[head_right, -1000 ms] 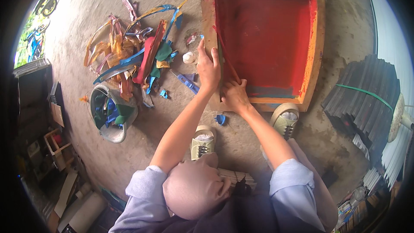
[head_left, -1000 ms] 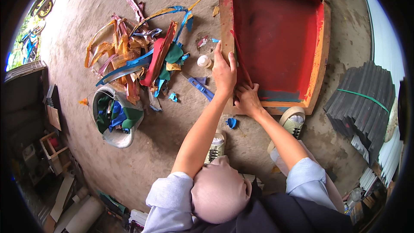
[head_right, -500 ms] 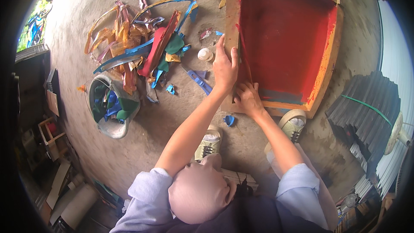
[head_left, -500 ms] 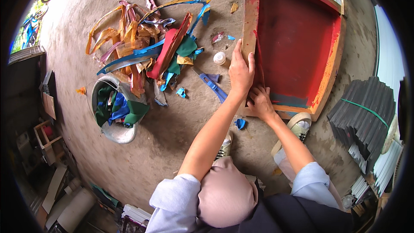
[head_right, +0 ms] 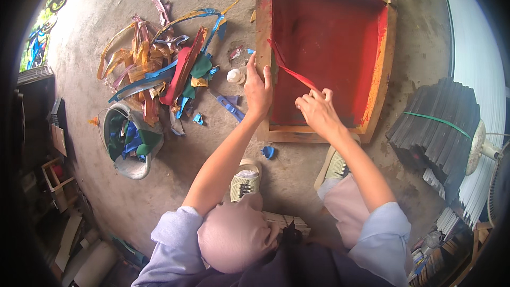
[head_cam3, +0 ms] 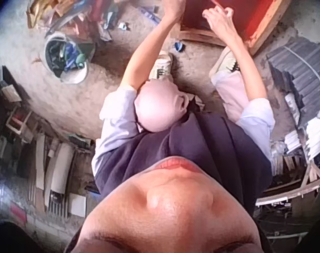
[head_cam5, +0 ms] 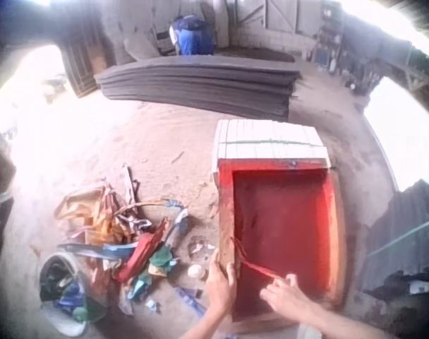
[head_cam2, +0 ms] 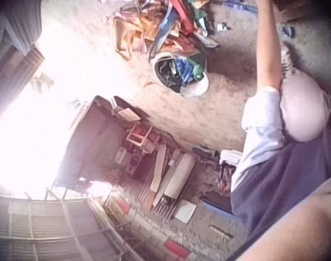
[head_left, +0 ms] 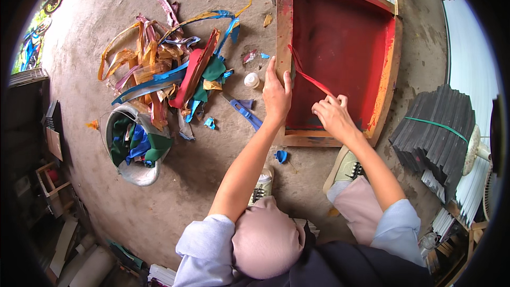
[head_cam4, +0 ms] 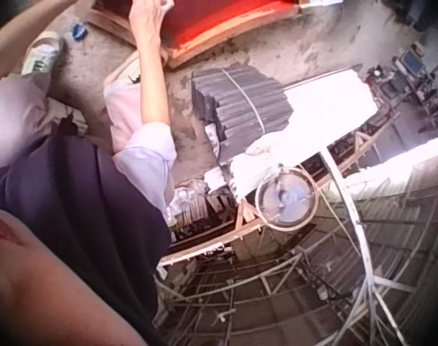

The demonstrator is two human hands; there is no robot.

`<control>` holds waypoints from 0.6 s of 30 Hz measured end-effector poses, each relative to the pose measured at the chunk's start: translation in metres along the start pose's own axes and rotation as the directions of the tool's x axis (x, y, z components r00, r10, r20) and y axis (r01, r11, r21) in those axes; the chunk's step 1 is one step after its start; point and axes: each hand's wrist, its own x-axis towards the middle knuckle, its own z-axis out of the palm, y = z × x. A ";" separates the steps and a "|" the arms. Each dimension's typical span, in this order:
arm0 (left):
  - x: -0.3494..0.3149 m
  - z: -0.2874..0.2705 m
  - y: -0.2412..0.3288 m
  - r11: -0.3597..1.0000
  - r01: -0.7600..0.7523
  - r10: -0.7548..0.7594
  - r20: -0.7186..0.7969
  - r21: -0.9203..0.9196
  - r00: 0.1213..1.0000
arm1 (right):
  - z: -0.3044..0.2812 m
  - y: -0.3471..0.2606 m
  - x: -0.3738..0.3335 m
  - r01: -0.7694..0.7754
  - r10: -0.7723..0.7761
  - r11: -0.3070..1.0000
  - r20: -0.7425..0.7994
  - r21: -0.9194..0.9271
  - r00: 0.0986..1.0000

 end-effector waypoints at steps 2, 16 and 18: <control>0.000 -0.001 -0.003 0.998 -0.059 0.060 -0.038 0.015 0.998 | 0.008 -0.010 -0.008 0.086 -0.079 0.995 -0.128 0.049 0.989; -0.001 -0.001 0.000 0.999 0.031 -0.031 -0.006 0.023 1.000 | 0.019 -0.019 0.061 -0.277 0.370 0.890 -0.221 0.362 0.902; -0.003 -0.002 0.000 0.999 -0.038 0.038 0.022 0.005 0.999 | 0.023 -0.022 0.072 -0.350 0.427 0.883 -0.226 0.313 0.875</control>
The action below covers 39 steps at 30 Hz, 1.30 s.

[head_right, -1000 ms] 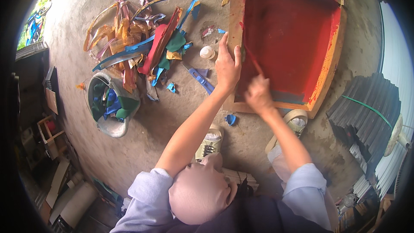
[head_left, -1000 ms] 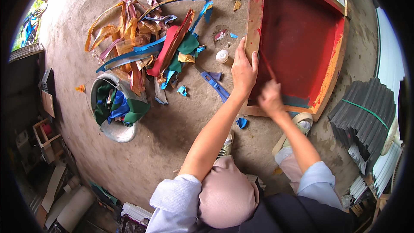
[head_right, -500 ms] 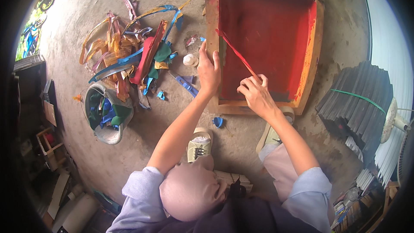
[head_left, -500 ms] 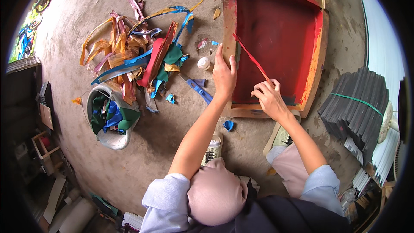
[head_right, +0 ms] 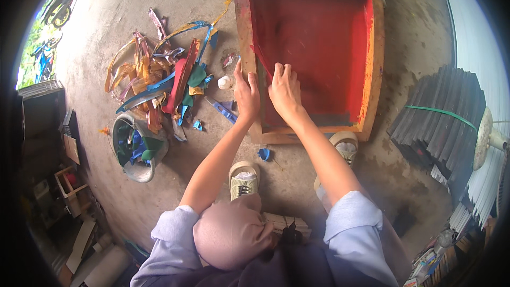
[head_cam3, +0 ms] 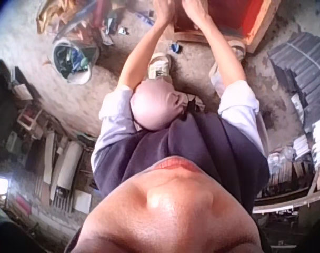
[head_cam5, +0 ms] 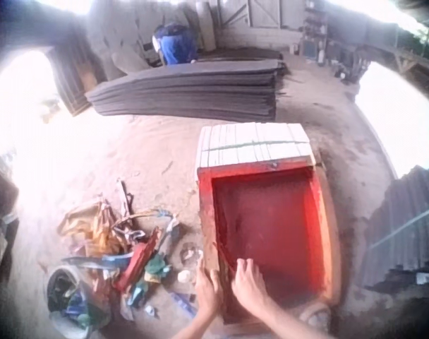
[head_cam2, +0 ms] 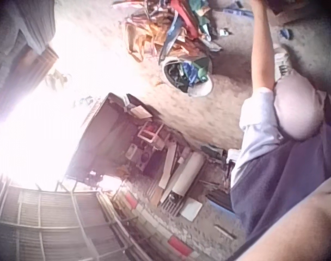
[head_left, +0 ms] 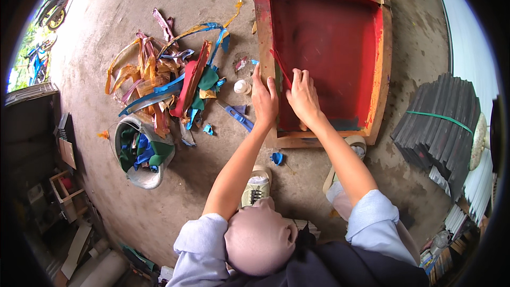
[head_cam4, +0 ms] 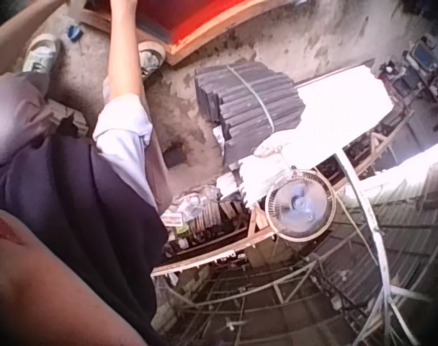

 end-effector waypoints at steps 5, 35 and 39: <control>0.022 0.001 0.005 0.957 -0.244 0.257 -0.063 0.159 0.964 | -0.016 -0.004 0.023 -0.205 0.169 0.963 0.205 0.172 0.964; 0.101 0.026 0.049 0.943 0.225 -0.172 -0.220 0.246 0.960 | -0.124 -0.058 -0.022 -0.160 0.182 0.962 -0.086 0.219 0.979; 0.104 0.024 0.050 0.944 0.221 -0.172 -0.205 0.247 0.964 | -0.125 -0.064 -0.027 -0.167 0.192 0.955 -0.082 0.245 0.978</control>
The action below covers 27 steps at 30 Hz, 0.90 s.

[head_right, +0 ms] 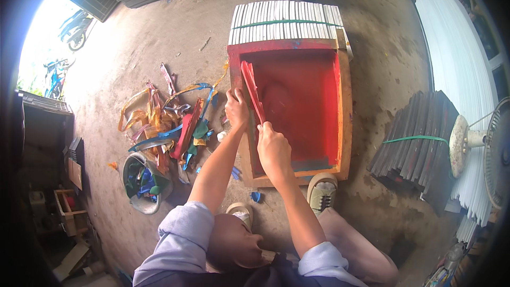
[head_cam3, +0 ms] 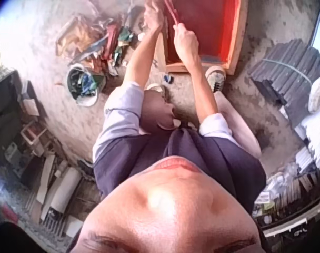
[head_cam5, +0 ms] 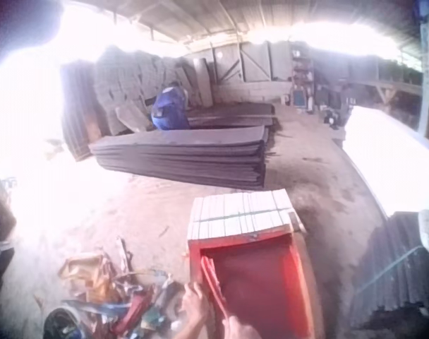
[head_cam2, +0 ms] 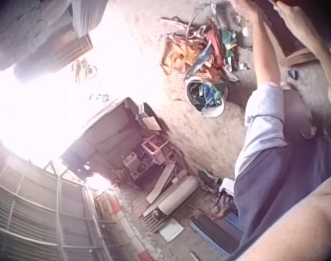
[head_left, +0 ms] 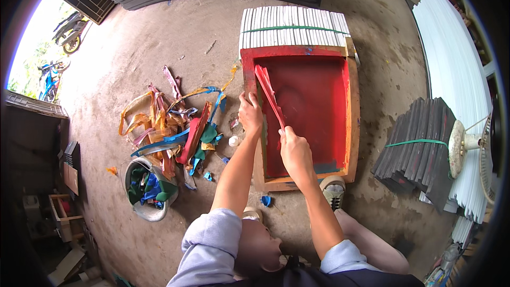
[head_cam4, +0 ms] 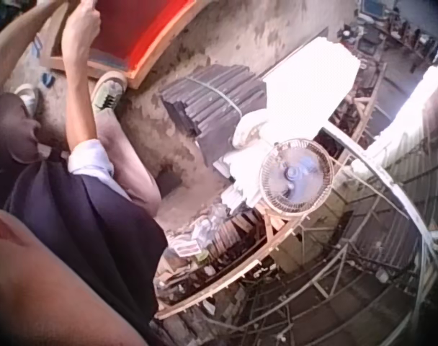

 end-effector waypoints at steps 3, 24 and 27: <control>-0.005 -0.001 0.001 1.000 0.020 -0.020 0.033 -0.008 0.999 | 0.004 0.002 -0.004 -0.012 0.012 0.999 -0.003 -0.029 1.000; -0.002 0.002 -0.013 0.984 -0.008 0.018 0.055 -0.175 0.998 | 0.005 0.113 0.064 -0.125 0.757 0.262 -0.124 0.957 0.641; -0.001 0.000 -0.014 0.978 0.036 -0.016 0.100 -0.207 0.995 | -0.014 0.115 0.091 0.016 0.711 0.448 -0.367 0.894 0.600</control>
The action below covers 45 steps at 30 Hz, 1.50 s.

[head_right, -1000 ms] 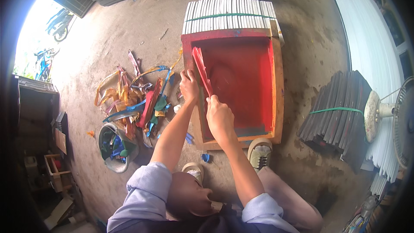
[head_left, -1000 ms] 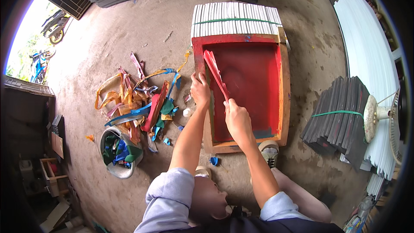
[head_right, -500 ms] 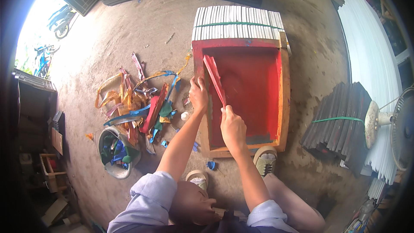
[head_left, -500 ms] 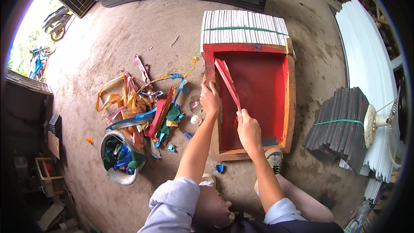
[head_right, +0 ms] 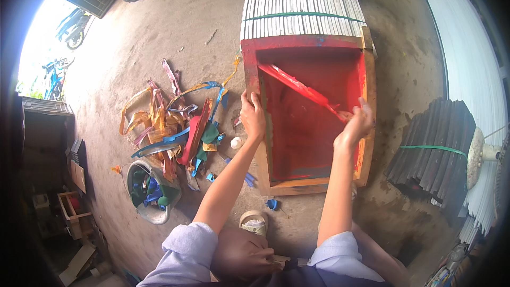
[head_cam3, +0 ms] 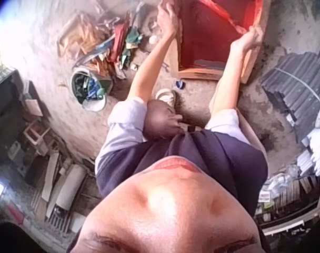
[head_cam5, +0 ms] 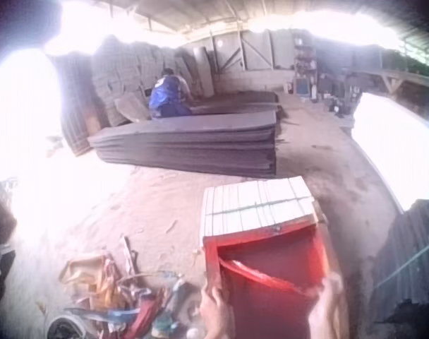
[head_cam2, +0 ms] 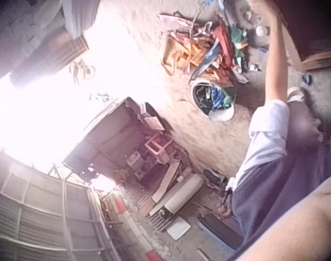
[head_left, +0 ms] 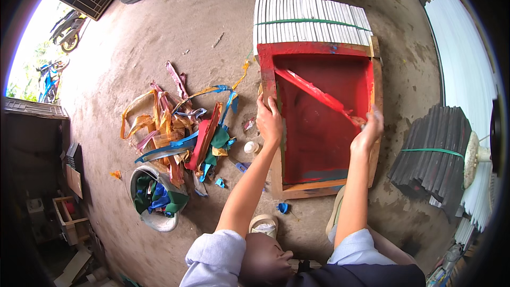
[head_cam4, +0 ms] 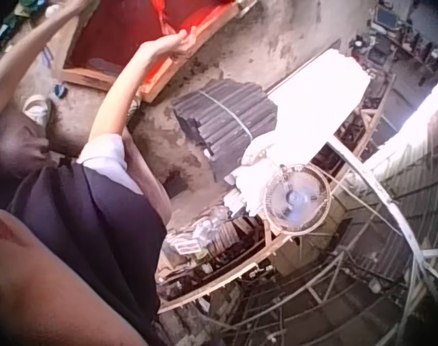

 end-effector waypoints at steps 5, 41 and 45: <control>-0.003 0.003 0.007 0.999 -0.028 0.029 -0.018 0.024 0.999 | 0.042 -0.020 0.014 0.474 -0.426 0.792 0.208 -0.384 0.881; -0.032 -0.024 0.016 0.979 -0.168 0.143 -0.195 -0.118 0.970 | 0.181 -0.002 -0.061 0.553 0.232 0.619 0.803 -0.558 0.550; -0.061 -0.047 0.031 0.960 -0.227 0.192 -0.204 -0.166 0.960 | 0.141 -0.044 -0.096 0.570 0.072 0.690 0.826 -0.446 0.559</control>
